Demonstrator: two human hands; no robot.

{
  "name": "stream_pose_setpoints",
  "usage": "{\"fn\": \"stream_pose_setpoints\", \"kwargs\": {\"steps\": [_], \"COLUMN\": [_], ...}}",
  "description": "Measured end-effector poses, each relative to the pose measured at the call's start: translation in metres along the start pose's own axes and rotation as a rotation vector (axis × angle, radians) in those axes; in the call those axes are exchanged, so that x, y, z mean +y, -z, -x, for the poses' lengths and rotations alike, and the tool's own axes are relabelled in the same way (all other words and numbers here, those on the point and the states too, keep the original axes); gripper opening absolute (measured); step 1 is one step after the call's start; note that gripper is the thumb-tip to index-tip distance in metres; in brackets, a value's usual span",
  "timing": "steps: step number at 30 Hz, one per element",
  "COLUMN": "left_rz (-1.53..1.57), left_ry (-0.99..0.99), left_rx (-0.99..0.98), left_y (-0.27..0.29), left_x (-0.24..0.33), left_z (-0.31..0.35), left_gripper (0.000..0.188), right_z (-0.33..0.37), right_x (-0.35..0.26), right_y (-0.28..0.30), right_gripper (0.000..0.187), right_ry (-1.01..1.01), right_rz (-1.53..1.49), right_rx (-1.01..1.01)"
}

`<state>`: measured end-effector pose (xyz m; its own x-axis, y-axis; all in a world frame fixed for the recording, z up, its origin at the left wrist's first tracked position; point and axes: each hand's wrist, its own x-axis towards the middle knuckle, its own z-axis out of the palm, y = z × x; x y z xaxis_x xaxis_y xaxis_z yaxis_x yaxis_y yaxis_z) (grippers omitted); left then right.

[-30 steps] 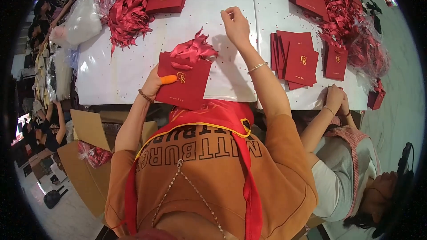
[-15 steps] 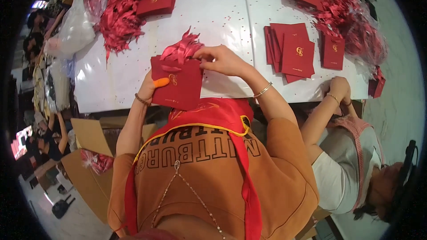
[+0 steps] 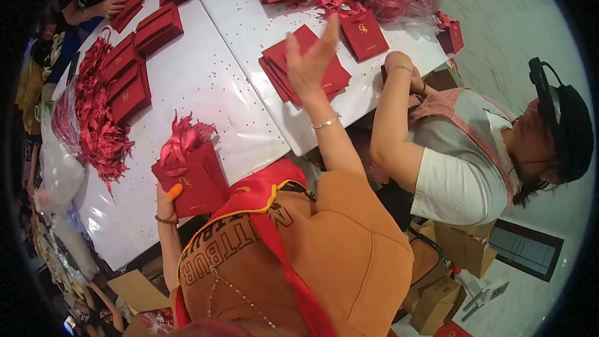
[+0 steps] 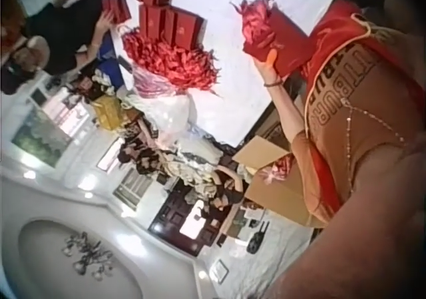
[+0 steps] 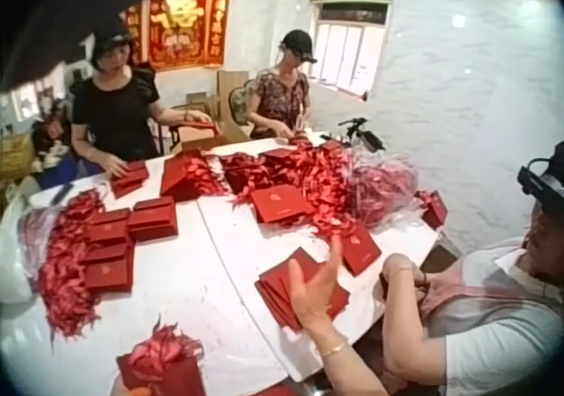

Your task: Assembling and decorating red greeting cards with ribbons.

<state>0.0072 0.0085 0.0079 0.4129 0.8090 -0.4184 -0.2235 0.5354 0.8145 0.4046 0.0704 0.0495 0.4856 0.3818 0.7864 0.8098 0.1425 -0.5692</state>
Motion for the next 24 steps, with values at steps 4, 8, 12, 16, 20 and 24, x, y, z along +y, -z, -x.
{"fn": "stream_pose_setpoints", "kwargs": {"steps": [4, 8, 12, 16, 20, 24], "left_rz": [-0.081, -0.034, 0.118, 0.085, 0.043, 0.016], "left_ry": [-0.008, -0.038, -0.075, -0.091, -0.083, -0.072], "left_rx": [-0.013, 0.033, 0.144, 0.115, 0.052, 0.057], "left_y": [0.005, -0.002, -0.012, -0.019, -0.018, -0.031], "left_x": [-0.001, -0.001, -0.006, -0.012, -0.019, -0.013], "left_z": [-0.007, -0.012, -0.022, -0.018, -0.017, -0.012], "left_gripper": [0.065, 0.061, 0.056, 0.057, 0.059, 0.061], "right_z": [-0.005, 0.018, 0.084, 0.106, 0.103, 0.101], "right_x": [-0.008, -0.046, -0.065, -0.081, -0.079, -0.085], "right_y": [0.009, 0.008, -0.011, -0.012, -0.016, -0.020], "right_gripper": [0.076, 0.055, 0.060, 0.067, 0.071, 0.070], "right_ry": [0.088, -0.316, -0.278, -0.550, -0.866, -0.958], "right_rz": [0.192, -0.247, -0.310, -0.366, -0.603, -0.849], "right_rx": [0.070, -0.884, -1.642, -1.722, -1.717, -1.662]}}
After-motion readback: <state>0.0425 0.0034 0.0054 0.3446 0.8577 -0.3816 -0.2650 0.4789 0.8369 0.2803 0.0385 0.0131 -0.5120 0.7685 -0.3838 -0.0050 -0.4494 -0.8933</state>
